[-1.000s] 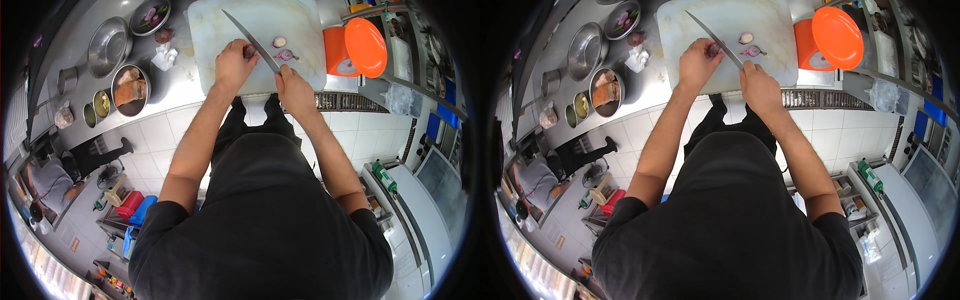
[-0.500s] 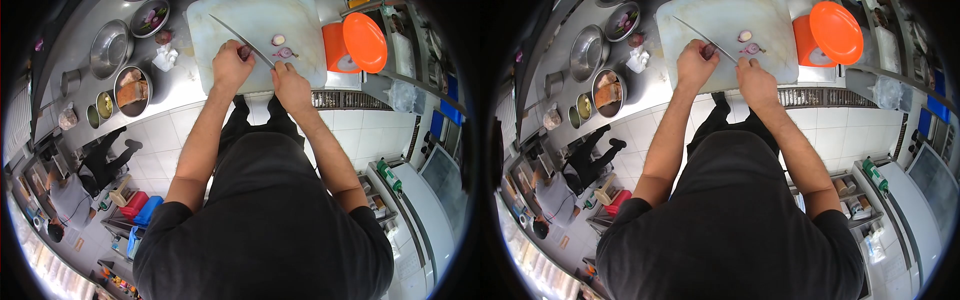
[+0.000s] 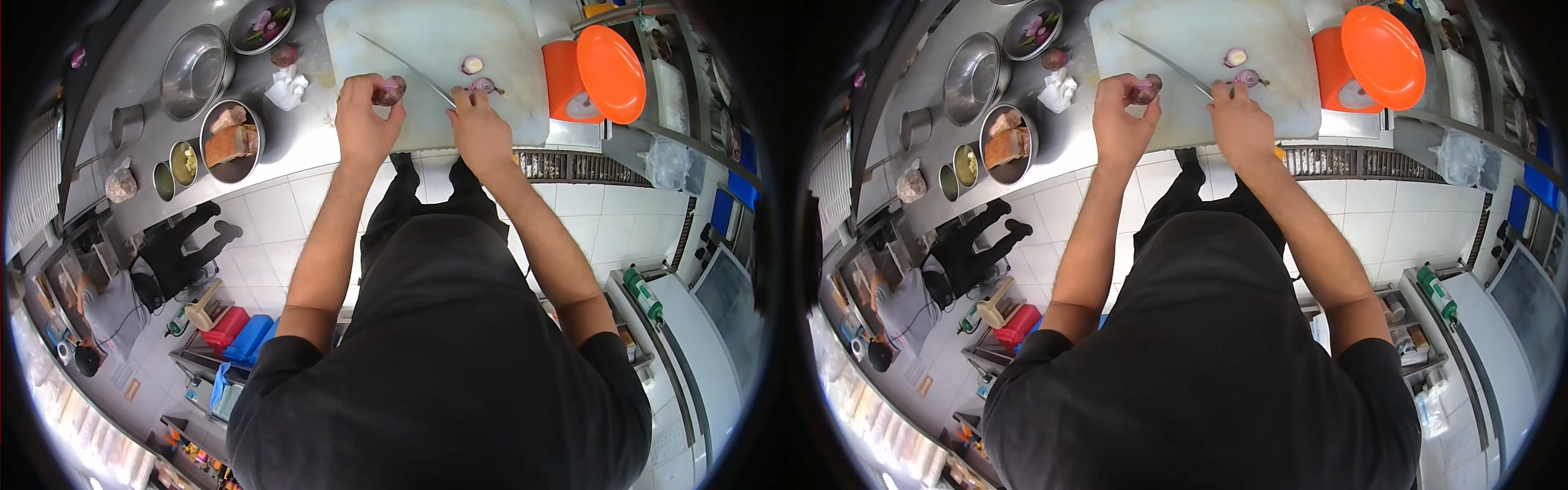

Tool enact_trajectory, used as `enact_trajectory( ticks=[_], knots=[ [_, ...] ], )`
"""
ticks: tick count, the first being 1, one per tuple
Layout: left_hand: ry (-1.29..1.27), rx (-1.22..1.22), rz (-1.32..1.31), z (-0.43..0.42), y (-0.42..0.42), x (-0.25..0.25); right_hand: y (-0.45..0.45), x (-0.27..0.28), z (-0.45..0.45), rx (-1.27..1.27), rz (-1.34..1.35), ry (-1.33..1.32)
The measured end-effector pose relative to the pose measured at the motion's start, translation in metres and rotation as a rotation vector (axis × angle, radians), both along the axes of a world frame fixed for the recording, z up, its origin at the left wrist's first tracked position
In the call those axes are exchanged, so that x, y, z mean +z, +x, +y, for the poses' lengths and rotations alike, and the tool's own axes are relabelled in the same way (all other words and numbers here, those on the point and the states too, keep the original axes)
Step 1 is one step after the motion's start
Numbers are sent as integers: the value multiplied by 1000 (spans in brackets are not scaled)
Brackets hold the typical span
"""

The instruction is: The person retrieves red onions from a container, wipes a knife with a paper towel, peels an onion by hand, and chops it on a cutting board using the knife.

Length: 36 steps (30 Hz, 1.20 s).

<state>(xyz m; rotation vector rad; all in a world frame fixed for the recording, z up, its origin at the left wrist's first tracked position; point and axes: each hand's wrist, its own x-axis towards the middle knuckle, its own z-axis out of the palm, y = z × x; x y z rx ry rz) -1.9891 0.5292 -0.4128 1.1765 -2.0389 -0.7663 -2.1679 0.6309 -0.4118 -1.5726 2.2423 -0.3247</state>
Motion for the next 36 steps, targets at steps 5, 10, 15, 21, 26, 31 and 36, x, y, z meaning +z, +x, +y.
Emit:
enact_trajectory(
  ticks=[5,10,15,21,26,31,36],
  knots=[
    [-80,12,62,11,-4,13,7,-5,-11,61,117,-375],
    [-68,-44,80,17,-3,25,10,44,-20,142,-539,-435],
    [-44,-86,67,19,1,36,11,43,-24,160,-782,-429],
    [-40,-117,58,21,2,45,15,50,-20,90,-817,-436],
    [-61,-125,71,29,-3,49,9,57,-20,-9,-668,-299],
    [-132,-128,67,26,-8,51,-3,71,-16,-2,-817,-299],
    [-86,-111,72,25,-13,58,7,76,-4,29,-686,-546]
  ],
)
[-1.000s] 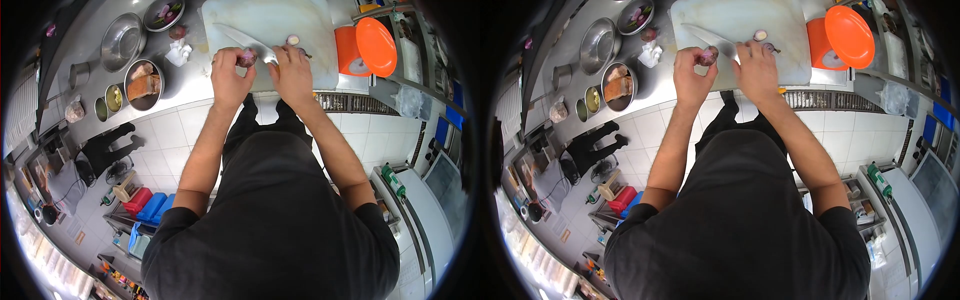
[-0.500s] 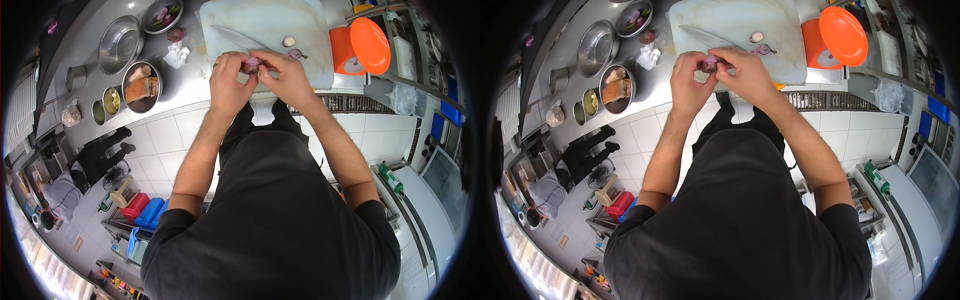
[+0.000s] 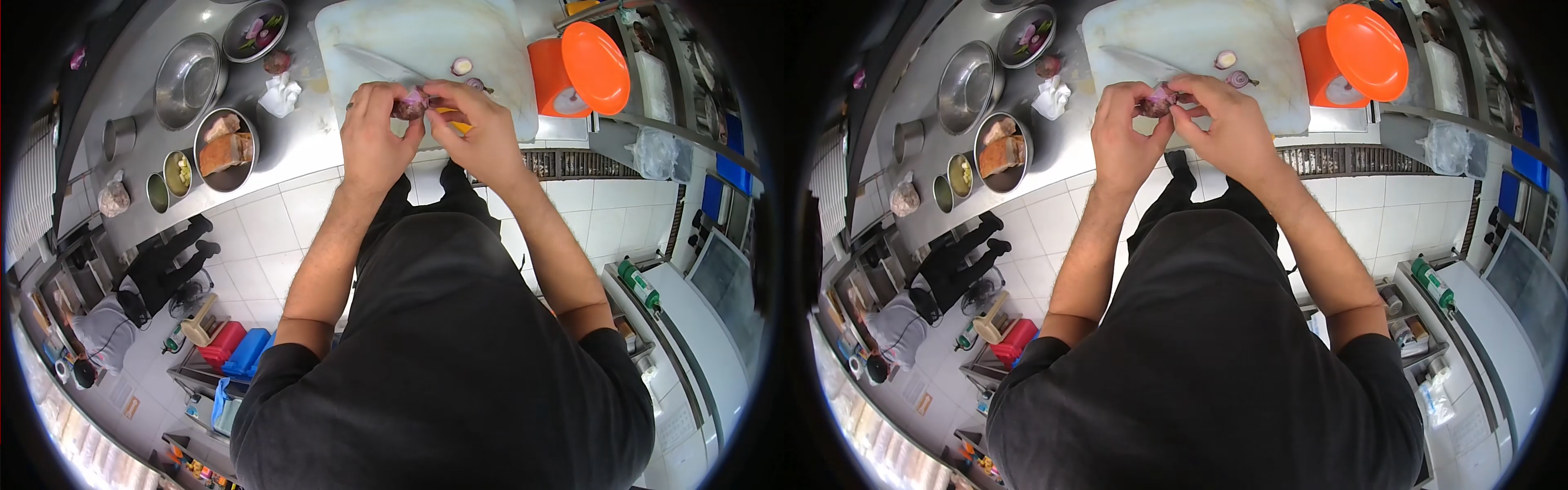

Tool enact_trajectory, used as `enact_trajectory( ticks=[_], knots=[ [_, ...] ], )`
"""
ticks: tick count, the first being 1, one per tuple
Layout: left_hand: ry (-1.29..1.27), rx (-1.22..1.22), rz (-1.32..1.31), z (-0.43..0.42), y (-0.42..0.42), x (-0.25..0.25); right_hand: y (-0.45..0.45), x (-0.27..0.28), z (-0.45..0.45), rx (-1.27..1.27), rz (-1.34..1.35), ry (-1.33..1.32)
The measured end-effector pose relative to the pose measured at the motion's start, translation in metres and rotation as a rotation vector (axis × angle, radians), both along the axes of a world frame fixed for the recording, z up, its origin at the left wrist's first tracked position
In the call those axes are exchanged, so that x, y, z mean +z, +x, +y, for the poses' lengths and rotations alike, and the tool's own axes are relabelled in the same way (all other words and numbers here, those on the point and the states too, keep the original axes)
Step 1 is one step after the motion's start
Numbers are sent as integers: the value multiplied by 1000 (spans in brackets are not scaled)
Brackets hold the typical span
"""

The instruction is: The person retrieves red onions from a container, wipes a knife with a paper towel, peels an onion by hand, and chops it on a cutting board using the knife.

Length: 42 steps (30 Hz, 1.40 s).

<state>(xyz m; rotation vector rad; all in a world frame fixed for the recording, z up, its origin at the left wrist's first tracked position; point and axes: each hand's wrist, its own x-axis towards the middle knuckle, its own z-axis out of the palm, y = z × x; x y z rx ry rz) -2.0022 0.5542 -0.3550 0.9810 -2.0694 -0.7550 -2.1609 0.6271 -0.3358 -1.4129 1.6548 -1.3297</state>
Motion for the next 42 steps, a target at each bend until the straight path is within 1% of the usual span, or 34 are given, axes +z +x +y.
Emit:
enact_trajectory(
  ticks=[4,9,12,15,18,21,24,27,30,31,33,34,35,36,39,41,42],
  knots=[
    [-6,-11,-29,3,-4,6,-2,-10,2,-37,86,-54],
    [-69,-26,-47,5,-8,8,-5,-2,5,-79,169,-93],
    [-28,-31,-41,9,-12,8,-1,3,8,-134,184,-58],
    [-25,-39,-44,13,-15,10,-4,5,11,-137,256,14],
    [-7,-59,-35,17,-18,11,-7,-1,10,-193,322,-68],
    [27,-84,10,18,-21,16,-10,-3,14,-217,162,-21],
    [133,-144,117,19,-21,18,-18,2,22,-215,-181,179],
    [336,-213,231,24,-18,24,-36,8,28,-242,-583,271],
    [617,-359,469,30,-19,18,-41,13,44,-254,-775,238],
    [710,-385,521,32,-20,18,-44,19,48,-223,-797,258],
    [886,-440,630,31,-27,21,-45,33,52,-216,-902,153],
    [929,-462,652,30,-30,22,-45,37,53,-212,-960,101],
    [974,-485,668,29,-34,24,-44,40,55,-199,-968,75],
    [1024,-512,679,29,-36,25,-43,40,57,-226,-916,57],
    [1165,-644,608,25,-45,19,-42,38,70,-328,-792,-5],
    [1176,-683,545,27,-53,23,-42,36,79,-387,-758,-70],
    [1179,-701,509,28,-58,25,-41,36,83,-405,-725,-57]
  ],
)
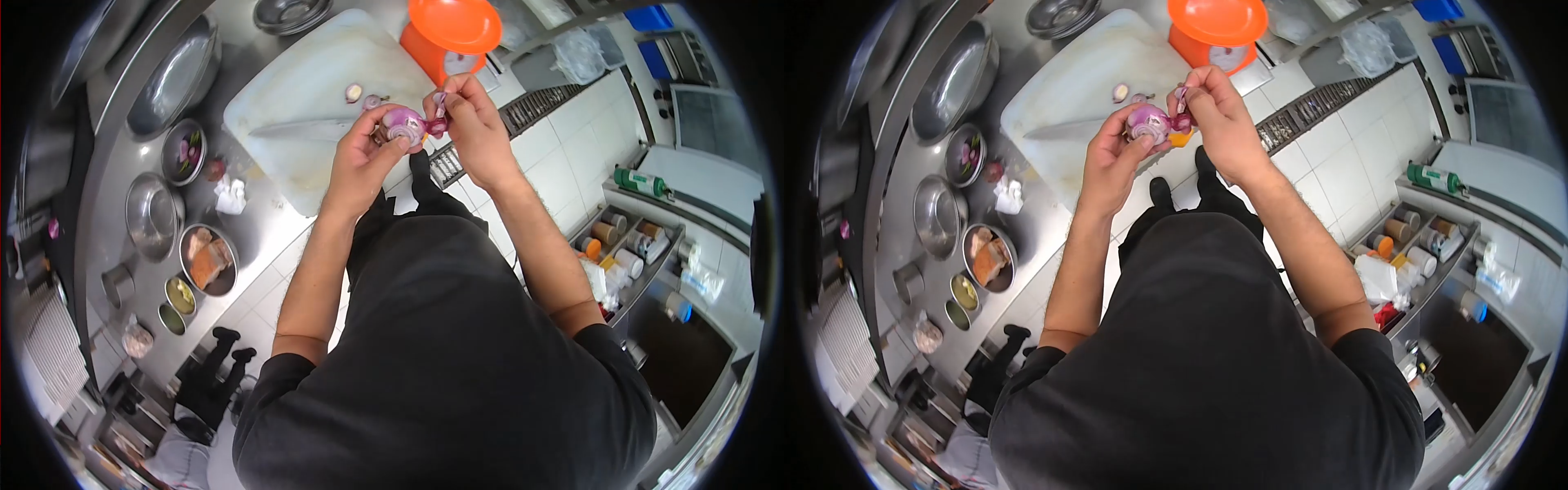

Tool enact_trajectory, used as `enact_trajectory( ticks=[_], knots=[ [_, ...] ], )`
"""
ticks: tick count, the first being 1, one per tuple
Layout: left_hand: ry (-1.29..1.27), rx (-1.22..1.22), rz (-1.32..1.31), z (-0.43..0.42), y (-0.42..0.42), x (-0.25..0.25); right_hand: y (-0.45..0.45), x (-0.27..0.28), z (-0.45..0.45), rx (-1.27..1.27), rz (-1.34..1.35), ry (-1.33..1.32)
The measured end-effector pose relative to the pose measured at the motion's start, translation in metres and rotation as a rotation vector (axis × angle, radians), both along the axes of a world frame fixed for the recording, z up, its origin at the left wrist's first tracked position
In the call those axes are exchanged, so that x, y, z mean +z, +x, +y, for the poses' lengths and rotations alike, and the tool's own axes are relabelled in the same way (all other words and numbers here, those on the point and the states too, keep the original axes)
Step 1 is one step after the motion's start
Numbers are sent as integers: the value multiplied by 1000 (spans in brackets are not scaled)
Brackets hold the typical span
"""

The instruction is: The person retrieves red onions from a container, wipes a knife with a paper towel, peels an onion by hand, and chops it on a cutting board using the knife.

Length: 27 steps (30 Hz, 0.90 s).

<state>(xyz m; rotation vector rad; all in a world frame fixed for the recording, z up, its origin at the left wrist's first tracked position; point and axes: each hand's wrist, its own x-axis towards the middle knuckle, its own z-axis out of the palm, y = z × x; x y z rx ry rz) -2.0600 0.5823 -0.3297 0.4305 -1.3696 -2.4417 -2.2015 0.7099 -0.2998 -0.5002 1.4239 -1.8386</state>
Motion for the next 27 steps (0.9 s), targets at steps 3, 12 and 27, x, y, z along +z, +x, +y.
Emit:
enact_trajectory(
  ticks=[3,12,27],
  knots=[
    [40,-22,-12,1,-19,-1,2,0,16,-9,116,81],
    [-196,-145,-1,38,-94,16,-53,15,77,-25,411,144],
    [-378,-237,-130,185,-302,51,-263,13,238,-42,483,75]
  ],
)
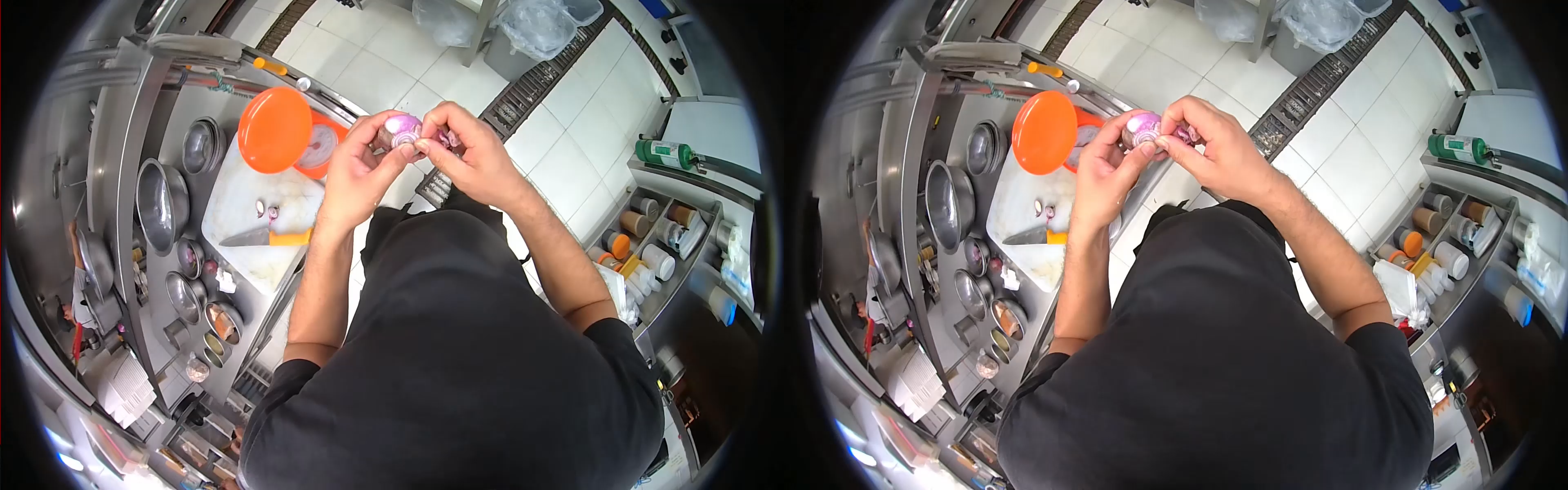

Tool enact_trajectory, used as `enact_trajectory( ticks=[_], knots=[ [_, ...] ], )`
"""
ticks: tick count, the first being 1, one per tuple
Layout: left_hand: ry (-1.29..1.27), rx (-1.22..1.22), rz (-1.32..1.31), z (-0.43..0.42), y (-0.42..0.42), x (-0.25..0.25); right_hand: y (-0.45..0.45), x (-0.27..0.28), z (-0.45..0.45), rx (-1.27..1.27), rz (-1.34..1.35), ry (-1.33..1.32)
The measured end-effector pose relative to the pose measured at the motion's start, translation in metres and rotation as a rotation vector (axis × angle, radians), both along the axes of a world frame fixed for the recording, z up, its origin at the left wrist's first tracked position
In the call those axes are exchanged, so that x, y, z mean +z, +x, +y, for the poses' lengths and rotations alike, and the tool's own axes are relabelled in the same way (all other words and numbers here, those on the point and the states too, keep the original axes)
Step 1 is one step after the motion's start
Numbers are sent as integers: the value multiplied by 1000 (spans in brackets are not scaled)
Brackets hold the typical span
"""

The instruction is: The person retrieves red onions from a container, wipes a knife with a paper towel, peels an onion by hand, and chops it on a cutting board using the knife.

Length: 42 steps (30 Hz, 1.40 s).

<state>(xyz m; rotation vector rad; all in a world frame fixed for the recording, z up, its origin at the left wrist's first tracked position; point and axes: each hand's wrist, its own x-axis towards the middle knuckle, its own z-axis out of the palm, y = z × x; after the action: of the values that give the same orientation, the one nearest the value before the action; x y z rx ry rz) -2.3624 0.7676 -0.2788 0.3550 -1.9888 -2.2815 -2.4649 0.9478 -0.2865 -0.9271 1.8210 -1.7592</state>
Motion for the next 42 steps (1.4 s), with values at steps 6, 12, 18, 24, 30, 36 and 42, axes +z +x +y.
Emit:
enact_trajectory(
  ticks=[6,12,18,24,30,36,42],
  knots=[
    [50,-1,-35,9,-55,8,-49,5,9,-72,-34,-43],
    [65,-32,16,-5,-95,1,-81,0,-5,-118,-5,-41],
    [65,-75,86,-29,-141,-10,-123,1,-19,-73,61,43],
    [65,-143,97,-39,-187,-3,-156,6,-24,-200,34,-11],
    [-3,-113,99,-12,-241,4,-211,-1,-3,-192,97,-2],
    [-132,-36,3,50,-313,0,-293,-17,50,-104,8,-54],
    [-115,-26,-99,104,-381,11,-371,-21,104,-52,25,-92]
  ],
)
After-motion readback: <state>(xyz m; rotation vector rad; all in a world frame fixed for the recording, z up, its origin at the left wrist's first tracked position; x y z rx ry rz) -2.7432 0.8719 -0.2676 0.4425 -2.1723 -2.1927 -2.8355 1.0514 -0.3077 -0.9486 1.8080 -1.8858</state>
